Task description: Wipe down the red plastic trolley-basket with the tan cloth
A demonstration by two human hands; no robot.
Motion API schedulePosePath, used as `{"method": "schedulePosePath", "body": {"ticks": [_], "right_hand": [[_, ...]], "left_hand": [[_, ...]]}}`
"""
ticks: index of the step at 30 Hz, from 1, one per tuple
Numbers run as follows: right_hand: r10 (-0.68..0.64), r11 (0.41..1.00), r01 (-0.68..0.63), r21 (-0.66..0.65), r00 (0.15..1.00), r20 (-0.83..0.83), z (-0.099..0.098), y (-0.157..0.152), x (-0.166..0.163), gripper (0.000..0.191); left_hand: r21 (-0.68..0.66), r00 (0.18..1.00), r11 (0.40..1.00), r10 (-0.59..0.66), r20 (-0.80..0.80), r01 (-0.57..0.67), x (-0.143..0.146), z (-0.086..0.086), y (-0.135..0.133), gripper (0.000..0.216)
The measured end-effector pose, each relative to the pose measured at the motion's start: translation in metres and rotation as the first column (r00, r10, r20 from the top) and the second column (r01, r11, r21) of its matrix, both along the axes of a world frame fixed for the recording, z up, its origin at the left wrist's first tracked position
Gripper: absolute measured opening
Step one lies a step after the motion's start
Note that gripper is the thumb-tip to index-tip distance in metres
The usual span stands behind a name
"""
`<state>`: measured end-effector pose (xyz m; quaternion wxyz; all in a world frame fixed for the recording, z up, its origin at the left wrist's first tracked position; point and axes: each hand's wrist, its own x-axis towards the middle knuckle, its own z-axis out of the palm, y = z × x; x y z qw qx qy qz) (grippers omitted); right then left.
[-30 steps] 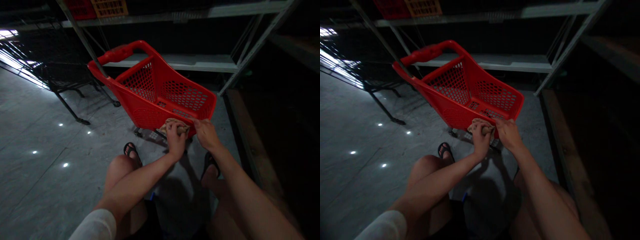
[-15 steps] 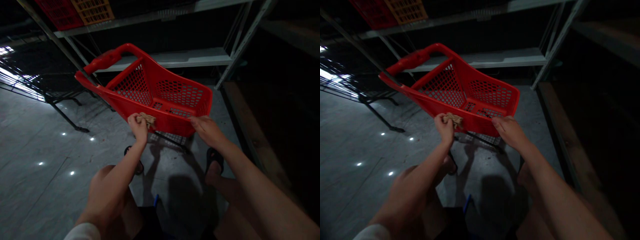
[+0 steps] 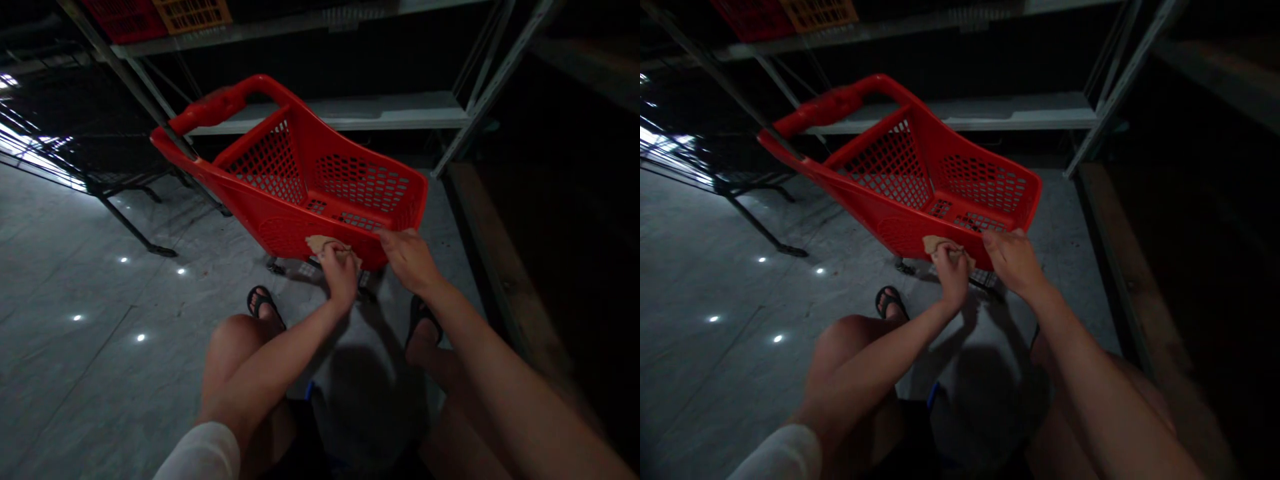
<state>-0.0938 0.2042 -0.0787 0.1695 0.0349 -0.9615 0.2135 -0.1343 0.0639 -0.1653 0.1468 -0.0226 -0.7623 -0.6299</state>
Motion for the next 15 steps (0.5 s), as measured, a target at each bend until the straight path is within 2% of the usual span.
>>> {"method": "schedulePosePath", "body": {"ticks": [1,3,5,6,7,9,11,13,15], "right_hand": [[-0.006,1.0,0.006,-0.001,1.0,0.009,0.0,-0.001,0.0,0.075],[-0.016,1.0,0.016,-0.016,1.0,0.027,0.0,-0.002,0.0,0.07],[-0.014,0.999,0.016,-0.043,0.999,0.037,0.001,-0.003,0.001,0.066],[-0.009,0.998,0.011,-0.056,0.999,0.037,0.001,-0.003,0.001,0.064],[-0.003,0.998,0.005,-0.066,0.999,0.032,0.002,-0.002,0.002,0.064],[0.007,0.997,-0.005,-0.072,1.0,0.021,0.002,0.002,0.002,0.065],[0.015,0.998,-0.014,-0.062,1.0,0.022,0.003,0.007,0.002,0.067],[0.029,0.998,-0.027,-0.057,0.999,0.034,0.003,0.012,0.001,0.071],[0.037,0.997,-0.034,-0.076,0.999,0.039,0.002,0.016,0.001,0.073]], "left_hand": [[0.068,0.997,0.995,-0.07,0.036,0.067,0.016,-0.001,0.015,0.029],[0.255,0.972,0.949,-0.217,0.095,0.187,0.041,0.002,0.039,0.023],[0.441,0.927,0.855,-0.356,0.117,0.273,0.056,0.008,0.057,0.01],[0.505,0.904,0.807,-0.413,0.114,0.305,0.061,0.011,0.063,0.011],[0.522,0.889,0.786,-0.445,0.106,0.331,0.062,0.013,0.066,0.018],[0.461,0.881,0.802,-0.465,0.086,0.379,0.061,0.015,0.063,0.018],[0.295,0.894,0.863,-0.444,0.053,0.411,0.052,0.013,0.049,0.009],[0.106,0.916,0.91,-0.401,-0.01,0.4,0.038,0.011,0.026,0.022],[-0.055,0.94,0.943,-0.331,-0.083,0.327,0.016,0.009,-0.004,0.028]]}}
